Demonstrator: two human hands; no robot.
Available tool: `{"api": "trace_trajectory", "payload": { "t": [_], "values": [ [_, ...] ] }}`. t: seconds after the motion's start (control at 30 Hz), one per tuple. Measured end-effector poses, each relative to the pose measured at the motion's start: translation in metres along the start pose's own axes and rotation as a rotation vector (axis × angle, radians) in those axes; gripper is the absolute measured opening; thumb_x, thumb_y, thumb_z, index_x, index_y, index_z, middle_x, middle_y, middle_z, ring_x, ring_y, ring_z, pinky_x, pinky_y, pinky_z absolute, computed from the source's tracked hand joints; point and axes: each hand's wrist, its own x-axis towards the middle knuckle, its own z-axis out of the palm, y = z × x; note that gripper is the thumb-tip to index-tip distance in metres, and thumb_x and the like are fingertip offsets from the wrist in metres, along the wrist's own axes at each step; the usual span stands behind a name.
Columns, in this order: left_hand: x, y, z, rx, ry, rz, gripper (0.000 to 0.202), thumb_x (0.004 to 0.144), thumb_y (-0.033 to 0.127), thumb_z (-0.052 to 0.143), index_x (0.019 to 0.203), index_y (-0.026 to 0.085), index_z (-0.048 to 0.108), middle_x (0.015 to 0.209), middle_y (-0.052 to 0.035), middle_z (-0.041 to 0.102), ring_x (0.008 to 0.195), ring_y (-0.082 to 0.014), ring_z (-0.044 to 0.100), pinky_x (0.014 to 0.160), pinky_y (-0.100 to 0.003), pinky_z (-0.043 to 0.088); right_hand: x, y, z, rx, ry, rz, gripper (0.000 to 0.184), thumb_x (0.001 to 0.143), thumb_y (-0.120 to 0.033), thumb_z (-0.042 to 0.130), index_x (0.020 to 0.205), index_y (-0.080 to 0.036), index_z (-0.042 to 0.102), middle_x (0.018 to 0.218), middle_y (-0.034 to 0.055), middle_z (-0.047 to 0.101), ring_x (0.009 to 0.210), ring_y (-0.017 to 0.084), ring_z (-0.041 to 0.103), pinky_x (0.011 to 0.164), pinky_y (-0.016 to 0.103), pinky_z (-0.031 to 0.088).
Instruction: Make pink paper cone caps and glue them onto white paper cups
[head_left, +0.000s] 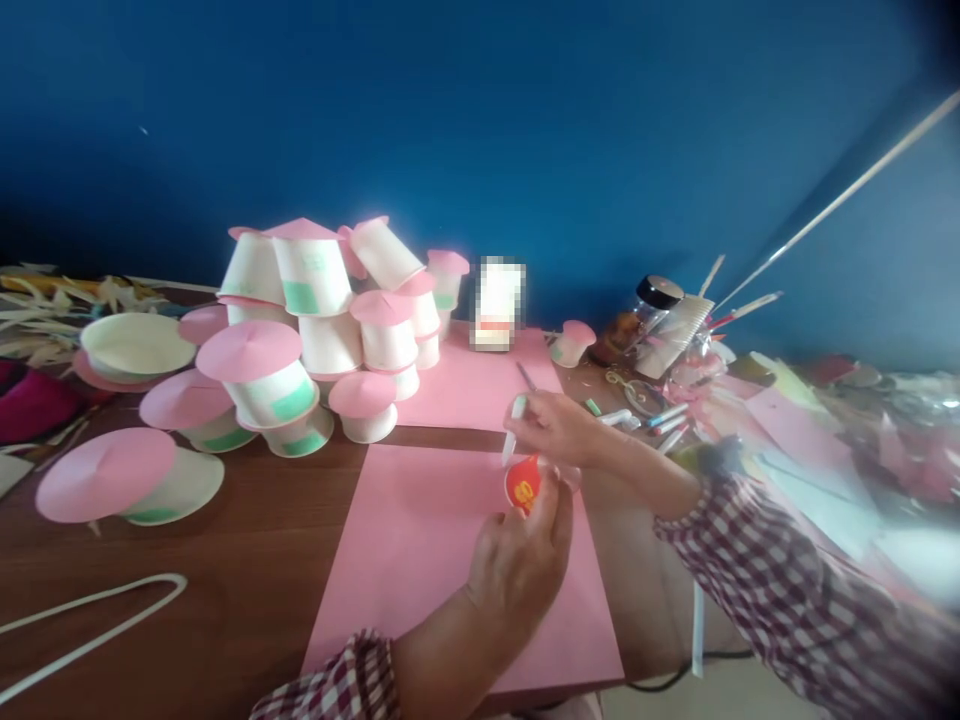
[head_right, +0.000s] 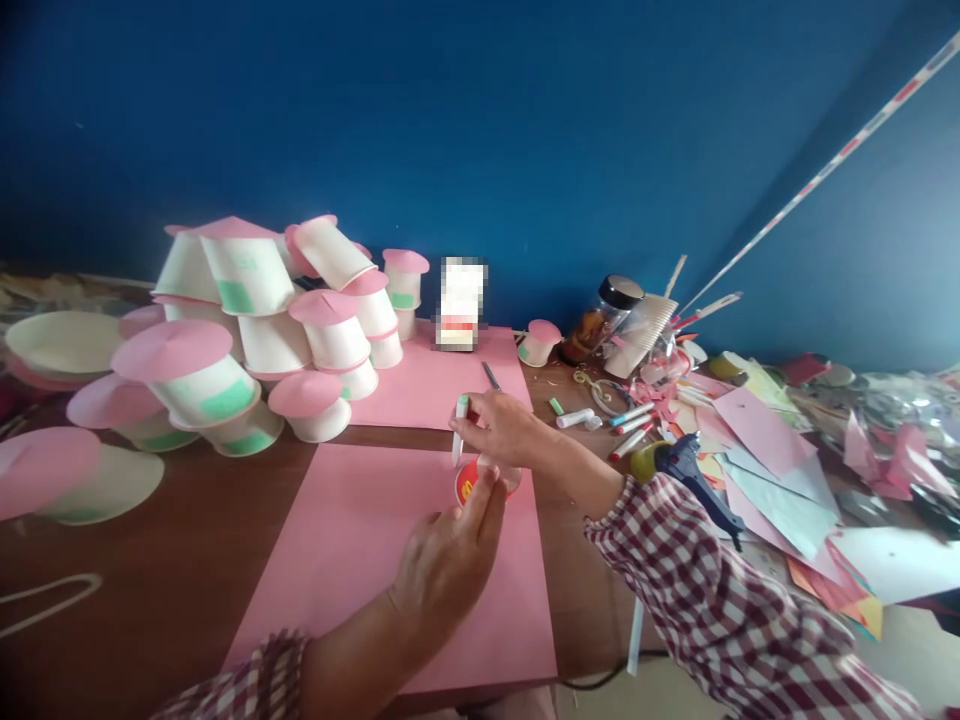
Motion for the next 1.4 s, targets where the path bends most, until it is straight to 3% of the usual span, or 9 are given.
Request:
{"api": "trace_trajectory", "payload": {
  "t": [0.47, 0.93, 1.4],
  "values": [
    [-0.001, 0.001, 0.001, 0.03, -0.052, 0.01, 0.055, 0.077, 0.004, 0.043, 0.129, 0.02, 0.053, 0.14, -0.009, 0.048, 0.048, -0.006, 0.051, 0.041, -0.023, 0.045, 0.001, 0.011, 0.001, -0.071, 0.05, 0.024, 0.023, 0.085, -0.026, 0.05, 0.064, -0.018, 0.05, 0.056, -0.0047, 0.047, 0.054, 0.009, 0.041, 0.055, 0.023, 0.028],
    [0.0, 0.001, 0.0, 0.023, -0.039, 0.003, 0.053, 0.079, 0.006, 0.041, 0.128, 0.019, 0.054, 0.138, -0.0068, 0.051, 0.047, -0.0068, 0.05, 0.041, -0.024, 0.045, 0.0, 0.014, 0.002, -0.09, 0.056, 0.033, 0.023, 0.085, -0.027, 0.05, 0.064, -0.018, 0.05, 0.056, -0.0046, 0.046, 0.055, 0.009, 0.041, 0.056, 0.023, 0.028],
    [0.0, 0.0, -0.001, 0.002, -0.056, -0.002, 0.051, 0.079, 0.005, 0.043, 0.125, 0.02, 0.056, 0.14, -0.0057, 0.049, 0.047, -0.0066, 0.051, 0.041, -0.023, 0.043, 0.001, 0.024, 0.003, -0.015, 0.056, 0.077, 0.02, 0.085, -0.03, 0.051, 0.071, -0.017, 0.059, 0.061, -0.002, 0.056, 0.056, 0.01, 0.047, 0.055, 0.022, 0.031]
  ]
}}
